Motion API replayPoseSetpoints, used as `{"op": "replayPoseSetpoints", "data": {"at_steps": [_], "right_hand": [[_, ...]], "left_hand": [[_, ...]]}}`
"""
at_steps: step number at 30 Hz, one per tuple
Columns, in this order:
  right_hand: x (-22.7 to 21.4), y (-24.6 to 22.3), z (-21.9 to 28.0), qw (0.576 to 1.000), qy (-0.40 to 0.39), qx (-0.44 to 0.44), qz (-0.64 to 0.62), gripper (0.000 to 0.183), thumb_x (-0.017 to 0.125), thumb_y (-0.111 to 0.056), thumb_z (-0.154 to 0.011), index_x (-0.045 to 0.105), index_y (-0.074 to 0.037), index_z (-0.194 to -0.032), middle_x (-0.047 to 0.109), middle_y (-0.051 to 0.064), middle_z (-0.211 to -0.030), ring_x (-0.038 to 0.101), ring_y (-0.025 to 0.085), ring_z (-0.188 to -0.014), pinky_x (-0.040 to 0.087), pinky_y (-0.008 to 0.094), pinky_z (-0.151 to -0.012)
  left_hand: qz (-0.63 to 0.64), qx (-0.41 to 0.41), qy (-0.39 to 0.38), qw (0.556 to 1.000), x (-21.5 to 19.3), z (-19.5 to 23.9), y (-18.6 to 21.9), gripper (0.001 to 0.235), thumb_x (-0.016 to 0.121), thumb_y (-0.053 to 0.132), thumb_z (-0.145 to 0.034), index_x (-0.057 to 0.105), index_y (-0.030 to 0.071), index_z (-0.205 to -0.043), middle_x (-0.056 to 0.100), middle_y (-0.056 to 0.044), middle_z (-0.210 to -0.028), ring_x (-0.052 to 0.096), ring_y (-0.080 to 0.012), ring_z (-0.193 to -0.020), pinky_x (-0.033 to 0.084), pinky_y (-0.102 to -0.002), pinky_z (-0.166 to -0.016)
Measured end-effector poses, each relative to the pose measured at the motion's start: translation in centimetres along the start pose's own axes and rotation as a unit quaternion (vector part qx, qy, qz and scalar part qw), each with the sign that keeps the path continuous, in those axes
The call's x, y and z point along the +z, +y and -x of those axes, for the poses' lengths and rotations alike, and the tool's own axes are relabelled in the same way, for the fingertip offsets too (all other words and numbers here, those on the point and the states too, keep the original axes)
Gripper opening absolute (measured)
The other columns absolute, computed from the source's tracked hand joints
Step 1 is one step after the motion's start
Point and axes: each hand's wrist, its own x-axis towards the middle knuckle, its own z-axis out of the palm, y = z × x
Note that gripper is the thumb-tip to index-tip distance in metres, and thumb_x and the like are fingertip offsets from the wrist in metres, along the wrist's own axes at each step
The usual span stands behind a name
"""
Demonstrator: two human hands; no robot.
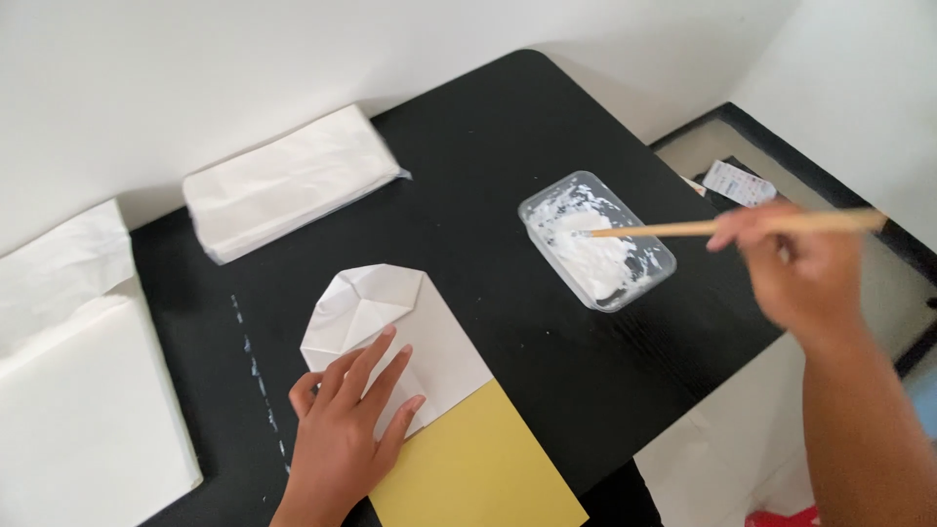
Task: A person is manually folding a white paper sheet and applying glue with a brush to assemble a paper bag.
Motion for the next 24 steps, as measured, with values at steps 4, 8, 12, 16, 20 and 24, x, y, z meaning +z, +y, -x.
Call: {"op": "replayPoseSetpoints", "data": {"at_steps": [4, 8, 12, 16, 20, 24], "right_hand": [[-0.4, -2.0, -2.8, 0.994, 0.084, -0.023, -0.065, 0.03, 0.05, -0.016, -0.124, 0.062, 0.008, -0.111, 0.065, 0.02, -0.094, 0.067, 0.027, -0.083, 0.051, 0.033, -0.081], [-0.3, -4.7, -5.2, 1.0, 0.014, 0.006, -0.011, 0.024, 0.053, -0.006, -0.123, 0.066, 0.01, -0.111, 0.065, 0.017, -0.09, 0.065, 0.025, -0.086, 0.053, 0.034, -0.08], [-0.7, -4.2, -5.7, 0.999, 0.038, -0.017, 0.01, 0.031, 0.052, -0.011, -0.129, 0.064, 0.013, -0.115, 0.062, 0.019, -0.09, 0.062, 0.025, -0.083, 0.054, 0.037, -0.085], [0.5, -3.7, -6.1, 0.999, 0.0, 0.054, 0.0, 0.019, 0.058, -0.008, -0.119, 0.067, 0.005, -0.109, 0.065, 0.012, -0.087, 0.064, 0.021, -0.081, 0.052, 0.032, -0.076], [0.2, -3.1, -5.5, 0.996, 0.052, 0.071, -0.019, 0.019, 0.053, -0.003, -0.127, 0.065, 0.007, -0.116, 0.063, 0.014, -0.088, 0.062, 0.02, -0.082, 0.053, 0.031, -0.081], [0.7, -4.4, -5.8, 0.992, 0.025, 0.121, -0.013, 0.021, 0.053, -0.013, -0.123, 0.065, 0.0, -0.112, 0.063, 0.01, -0.086, 0.062, 0.019, -0.082, 0.054, 0.03, -0.081]], "left_hand": [[0.006, 0.022, 0.026, 0.999, -0.1, 0.0, 0.1, 0.045, 0.068, 0.043, -0.09, 0.068, 0.024, -0.131, 0.052, 0.002, -0.155, 0.055, -0.0238, -0.129, 0.035, -0.049, -0.097], [0.022, 0.015, 0.007, 1.0, 0.1, 0.2, 0.2, 0.044, 0.068, 0.042, -0.09, 0.069, 0.026, -0.131, 0.053, 0.003, -0.154, 0.054, -0.0244, -0.129, 0.034, -0.053, -0.098], [0.035, 0.012, -0.007, 0.999, 0.2, 0.0, 0.2, 0.045, 0.068, 0.042, -0.09, 0.068, 0.027, -0.133, 0.053, 0.002, -0.154, 0.053, -0.0256, -0.132, 0.035, -0.056, -0.1], [0.043, 0.0, -0.02, 0.999, 0.1, -0.1, 0.3, 0.044, 0.067, 0.042, -0.091, 0.068, 0.027, -0.133, 0.053, 0.003, -0.154, 0.052, -0.0252, -0.133, 0.033, -0.058, -0.102], [0.036, 0.03, 0.017, 0.999, 0.2, 0.2, 0.1, 0.042, 0.067, 0.039, -0.091, 0.069, 0.024, -0.131, 0.055, 0.003, -0.151, 0.054, -0.0238, -0.13, 0.034, -0.051, -0.095], [0.04, 0.003, -0.02, 0.999, 0.4, 0.0, 0.0, 0.046, 0.07, 0.04, -0.089, 0.068, 0.027, -0.133, 0.057, 0.003, -0.15, 0.052, -0.0239, -0.133, 0.035, -0.056, -0.101]]}}
